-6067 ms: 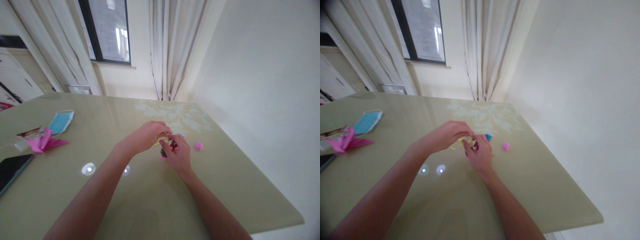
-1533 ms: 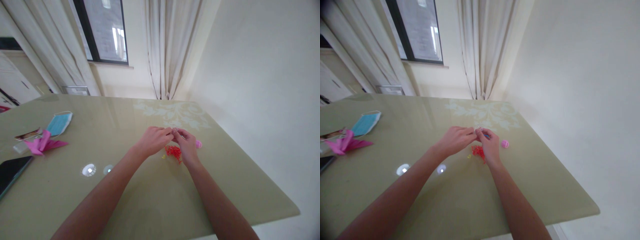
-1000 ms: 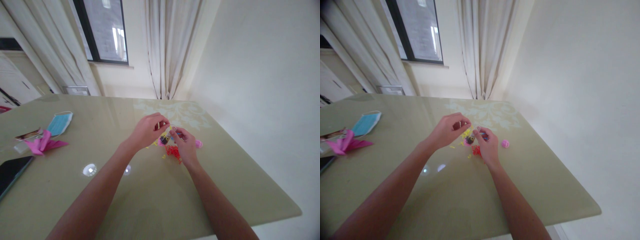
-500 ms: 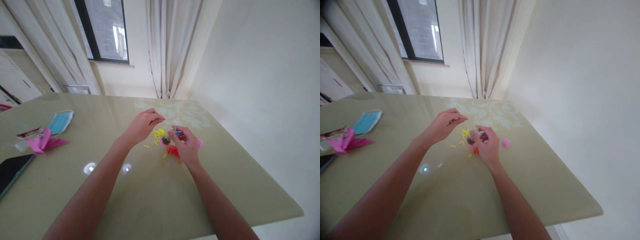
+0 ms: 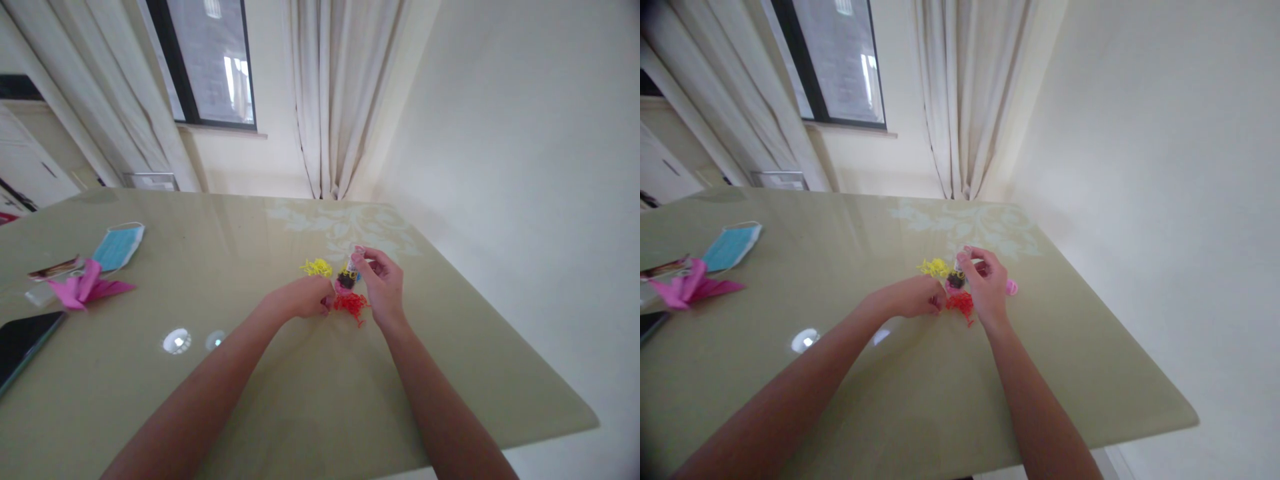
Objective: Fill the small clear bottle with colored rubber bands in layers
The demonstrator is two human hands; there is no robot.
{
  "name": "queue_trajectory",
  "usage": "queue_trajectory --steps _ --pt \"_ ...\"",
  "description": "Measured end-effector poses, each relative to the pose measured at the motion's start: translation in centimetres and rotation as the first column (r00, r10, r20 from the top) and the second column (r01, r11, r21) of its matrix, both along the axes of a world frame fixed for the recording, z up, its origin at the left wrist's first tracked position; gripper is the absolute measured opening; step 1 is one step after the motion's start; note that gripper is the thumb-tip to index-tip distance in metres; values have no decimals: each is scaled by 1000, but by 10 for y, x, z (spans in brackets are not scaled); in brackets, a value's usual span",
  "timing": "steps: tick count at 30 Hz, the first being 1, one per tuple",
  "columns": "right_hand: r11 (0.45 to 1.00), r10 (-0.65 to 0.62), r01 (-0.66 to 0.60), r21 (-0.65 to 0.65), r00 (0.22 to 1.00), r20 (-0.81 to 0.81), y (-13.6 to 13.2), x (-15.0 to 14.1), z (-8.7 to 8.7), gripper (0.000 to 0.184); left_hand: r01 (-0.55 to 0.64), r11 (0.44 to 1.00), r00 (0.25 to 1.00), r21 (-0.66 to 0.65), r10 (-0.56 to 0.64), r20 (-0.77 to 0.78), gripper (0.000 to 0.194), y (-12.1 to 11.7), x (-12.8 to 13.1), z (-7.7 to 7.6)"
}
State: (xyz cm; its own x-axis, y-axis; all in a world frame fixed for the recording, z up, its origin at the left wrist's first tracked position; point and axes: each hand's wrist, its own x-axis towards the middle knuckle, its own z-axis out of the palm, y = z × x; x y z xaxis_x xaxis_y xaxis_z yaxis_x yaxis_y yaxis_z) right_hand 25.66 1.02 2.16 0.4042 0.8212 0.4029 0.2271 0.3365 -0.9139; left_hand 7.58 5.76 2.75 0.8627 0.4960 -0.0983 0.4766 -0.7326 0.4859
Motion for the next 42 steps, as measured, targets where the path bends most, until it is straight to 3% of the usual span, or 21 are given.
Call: queue_trajectory --steps 2,5,8,10,12,15,19,21,25,28,33,42 --pt "1000 4 -4 -22 1000 15 -1 -2 0 43 -2 999 999 -46 4 51 17 5 -12 12" --pt "999 27 -24 -39 996 90 -6 -11 0 41 -139 985 945 -100 162 283 11 11 -33 42" --pt "998 60 -58 -18 970 234 -14 -23 2 32 -305 951 807 41 235 542 13 7 -43 68" --pt "997 75 -80 4 948 310 -20 -30 4 27 -308 939 816 155 177 550 16 1 -42 76" --pt "995 84 -96 17 932 352 -23 -34 6 25 -260 932 875 254 116 471 19 -4 -38 78" --pt "996 66 -83 28 925 374 -22 -32 6 25 -193 936 914 294 62 402 24 -4 -37 76" --pt "997 -28 4 73 942 336 -14 -19 5 27 -280 943 839 181 148 523 28 15 -39 59" --pt "996 -71 51 76 955 288 -9 -11 5 30 -362 917 844 170 244 478 26 26 -37 38" --pt "997 -75 67 48 980 186 -4 -2 4 36 -362 906 920 218 309 242 40 39 -23 -15" --pt "998 -59 53 41 983 174 -3 -4 2 37 -366 903 926 225 330 183 38 38 -14 -38" --pt "999 -27 20 43 984 175 -5 -11 2 35 -424 878 899 222 379 218 24 35 -12 -38" --pt "1000 6 -8 7 978 206 -8 -16 0 33 -464 872 879 154 431 206 16 44 -32 -10"
